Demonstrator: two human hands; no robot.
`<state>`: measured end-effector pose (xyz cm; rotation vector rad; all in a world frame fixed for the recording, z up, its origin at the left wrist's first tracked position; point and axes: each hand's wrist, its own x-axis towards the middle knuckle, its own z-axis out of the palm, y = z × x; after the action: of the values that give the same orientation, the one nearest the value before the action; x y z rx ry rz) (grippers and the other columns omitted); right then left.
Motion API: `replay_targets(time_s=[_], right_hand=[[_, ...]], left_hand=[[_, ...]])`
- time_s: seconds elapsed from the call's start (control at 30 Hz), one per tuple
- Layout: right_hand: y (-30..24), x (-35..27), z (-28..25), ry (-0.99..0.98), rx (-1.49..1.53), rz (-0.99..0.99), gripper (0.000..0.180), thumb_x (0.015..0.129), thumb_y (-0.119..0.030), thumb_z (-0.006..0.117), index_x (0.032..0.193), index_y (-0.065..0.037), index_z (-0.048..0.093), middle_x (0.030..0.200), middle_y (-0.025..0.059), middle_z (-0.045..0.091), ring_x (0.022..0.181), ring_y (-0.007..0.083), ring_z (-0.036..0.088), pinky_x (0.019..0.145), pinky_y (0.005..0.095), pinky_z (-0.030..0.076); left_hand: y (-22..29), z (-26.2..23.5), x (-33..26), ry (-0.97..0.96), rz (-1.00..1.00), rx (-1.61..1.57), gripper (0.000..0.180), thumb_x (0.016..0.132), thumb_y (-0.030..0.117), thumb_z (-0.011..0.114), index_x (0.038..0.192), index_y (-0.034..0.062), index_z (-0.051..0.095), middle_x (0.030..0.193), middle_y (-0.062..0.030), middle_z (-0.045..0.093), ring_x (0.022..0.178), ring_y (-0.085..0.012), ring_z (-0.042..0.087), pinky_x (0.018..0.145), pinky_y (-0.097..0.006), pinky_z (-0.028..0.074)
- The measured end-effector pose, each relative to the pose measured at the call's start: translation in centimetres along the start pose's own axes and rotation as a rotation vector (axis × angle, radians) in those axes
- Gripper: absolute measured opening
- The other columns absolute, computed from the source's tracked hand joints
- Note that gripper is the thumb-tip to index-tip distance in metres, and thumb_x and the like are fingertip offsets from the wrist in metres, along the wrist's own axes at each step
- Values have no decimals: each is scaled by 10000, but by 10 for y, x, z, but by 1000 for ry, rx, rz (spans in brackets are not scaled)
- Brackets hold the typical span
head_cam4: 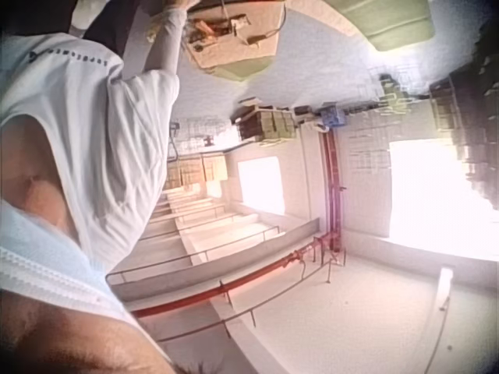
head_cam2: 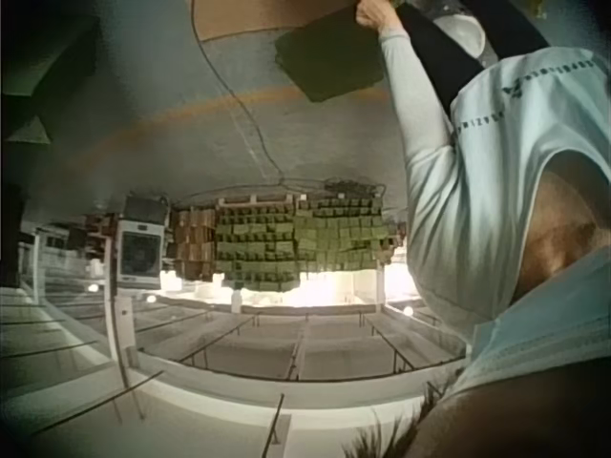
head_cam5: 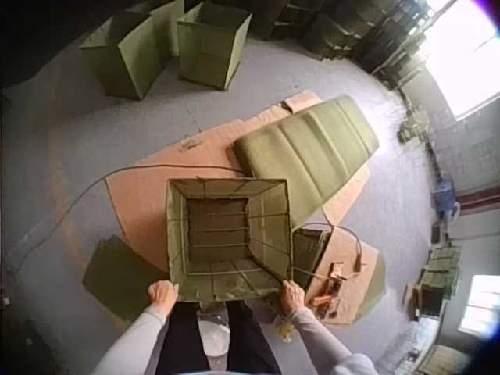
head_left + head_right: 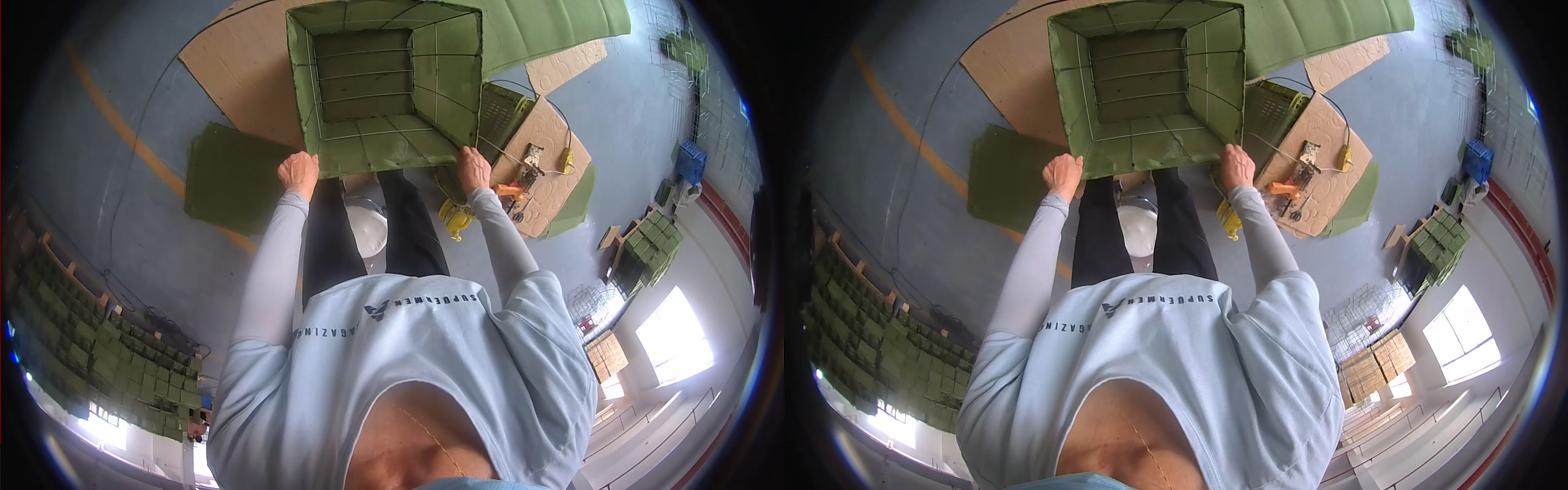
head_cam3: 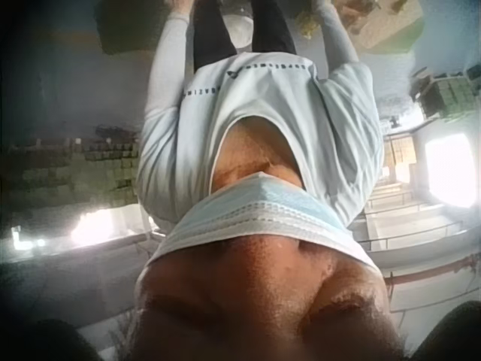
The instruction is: Assembling a wire frame for a fabric storage hamper, fitting green fabric panels, and securing components using a hot glue gun.
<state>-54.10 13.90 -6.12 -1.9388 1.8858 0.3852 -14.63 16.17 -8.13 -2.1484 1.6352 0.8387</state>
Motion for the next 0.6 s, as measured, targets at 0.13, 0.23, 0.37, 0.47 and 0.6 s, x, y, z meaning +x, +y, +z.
replay_targets(time_s=[0.13, 0.23, 0.37, 0.47, 0.6], right_hand=[[9, -4, -8, 29, 17, -170, 67, 830, -92, 512, 844, -68, 573, 907, 99, 583, 904, 273, 583, 734, 377, 488], [6, 23, -6, 233, -13, -447, 117, 821, -79, 509, 898, -74, 597, 968, 93, 592, 931, 259, 578, 748, 361, 493], [19, 46, 15, -268, -362, -405, 103, 793, -102, 542, 824, -92, 640, 896, 83, 656, 878, 278, 629, 725, 379, 508], [8, 45, 1, -14, 56, -290, 146, 827, -155, 554, 805, -63, 666, 819, 142, 674, 777, 325, 654, 694, 405, 518], [35, 20, -7, 208, 738, 103, 202, 867, -177, 618, 934, 6, 670, 793, 96, 694, 727, 220, 662, 673, 310, 504]], left_hand=[[3, -3, -3, -41, -8, 9, 390, 853, 386, 601, 793, 14, 698, 780, -199, 671, 764, -372, 657, 681, -471, 511], [7, -7, -5, 2, 31, 60, 335, 851, 346, 611, 780, 33, 706, 774, -167, 679, 744, -340, 666, 659, -443, 516], [10, -4, -8, 8, 82, 77, 347, 849, 357, 616, 792, 25, 698, 786, -167, 677, 762, -340, 662, 674, -444, 514], [3, -5, -13, -11, 53, 90, 361, 843, 375, 628, 794, 24, 694, 800, -171, 676, 775, -342, 660, 682, -446, 510], [11, -23, -12, -24, 8, 113, 366, 843, 384, 635, 789, 27, 691, 805, -181, 673, 778, -354, 654, 664, -440, 506]])
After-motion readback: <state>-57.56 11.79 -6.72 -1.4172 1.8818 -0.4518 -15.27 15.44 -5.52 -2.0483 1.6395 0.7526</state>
